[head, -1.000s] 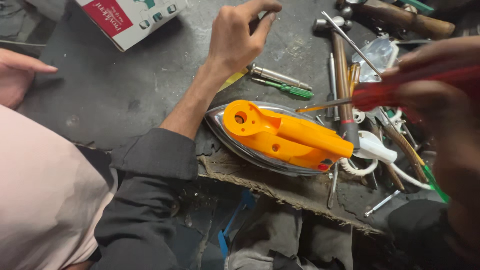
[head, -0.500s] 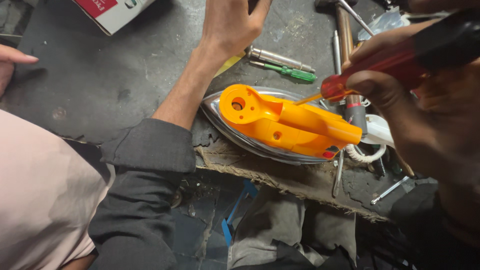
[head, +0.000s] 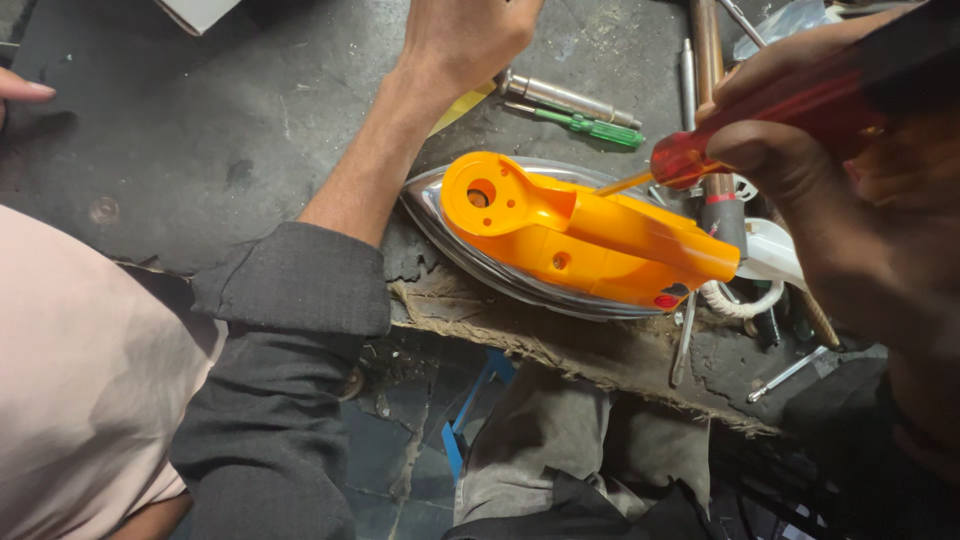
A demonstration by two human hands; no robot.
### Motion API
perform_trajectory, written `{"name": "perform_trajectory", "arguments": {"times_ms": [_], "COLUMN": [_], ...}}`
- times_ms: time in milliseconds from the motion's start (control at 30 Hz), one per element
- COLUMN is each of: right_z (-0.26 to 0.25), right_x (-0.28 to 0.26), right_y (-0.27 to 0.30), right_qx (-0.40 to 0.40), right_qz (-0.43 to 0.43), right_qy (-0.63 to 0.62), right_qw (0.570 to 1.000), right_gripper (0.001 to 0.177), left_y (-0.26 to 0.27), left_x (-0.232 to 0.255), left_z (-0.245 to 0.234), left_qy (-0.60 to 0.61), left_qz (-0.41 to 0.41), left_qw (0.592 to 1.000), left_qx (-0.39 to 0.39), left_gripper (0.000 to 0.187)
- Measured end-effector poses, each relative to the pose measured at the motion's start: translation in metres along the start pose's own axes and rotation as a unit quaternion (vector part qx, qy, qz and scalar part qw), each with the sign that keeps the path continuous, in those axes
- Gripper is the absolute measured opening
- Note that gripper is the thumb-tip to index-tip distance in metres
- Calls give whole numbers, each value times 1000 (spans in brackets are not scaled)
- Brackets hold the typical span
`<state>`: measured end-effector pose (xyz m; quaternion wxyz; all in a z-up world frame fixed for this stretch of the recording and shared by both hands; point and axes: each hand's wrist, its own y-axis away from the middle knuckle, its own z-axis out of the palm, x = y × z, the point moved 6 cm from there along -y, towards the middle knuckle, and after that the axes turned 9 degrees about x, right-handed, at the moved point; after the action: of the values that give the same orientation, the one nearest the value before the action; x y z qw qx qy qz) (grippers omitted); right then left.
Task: The person repairs a yellow electric iron by connecting internal wires to terminals, placing the plastic housing over the base, and securing it with screws using a screwdriver. The person also handles a product box and various tools on the workbench.
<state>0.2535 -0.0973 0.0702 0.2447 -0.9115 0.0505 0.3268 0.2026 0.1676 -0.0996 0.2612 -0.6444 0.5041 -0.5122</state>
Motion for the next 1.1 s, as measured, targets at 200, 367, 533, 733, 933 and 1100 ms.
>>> {"name": "perform_trajectory", "arguments": {"times_ms": [200,367,533,733,933,1100], "right_z": [7,8,8,8,-3,-2], "right_x": [-26,-47,-41,-26,-8,-7], "right_y": [-7,-19,-24,-20,-11,-13], "right_qx": [-13,-5,-20,-48,-24,-19], "right_qz": [-74,-180,-125,-124,-55,-27], "right_qy": [79,109,-10,44,28,24], "right_qw": [994,978,992,990,998,999], "right_gripper": [29,53,53,21,10,13], "left_y": [-4,-10,-17,-16,-8,-7], "left_x": [5,17,20,20,12,9], "left_z": [-6,-18,-20,-19,-12,-10], "left_qy": [-2,18,17,13,16,9], "left_qz": [2,9,-31,-8,-6,-6], "left_qw": [1000,1000,999,1000,1000,1000], "left_qx": [-2,22,9,18,9,11], "left_gripper": [21,14,21,20,21,23]}}
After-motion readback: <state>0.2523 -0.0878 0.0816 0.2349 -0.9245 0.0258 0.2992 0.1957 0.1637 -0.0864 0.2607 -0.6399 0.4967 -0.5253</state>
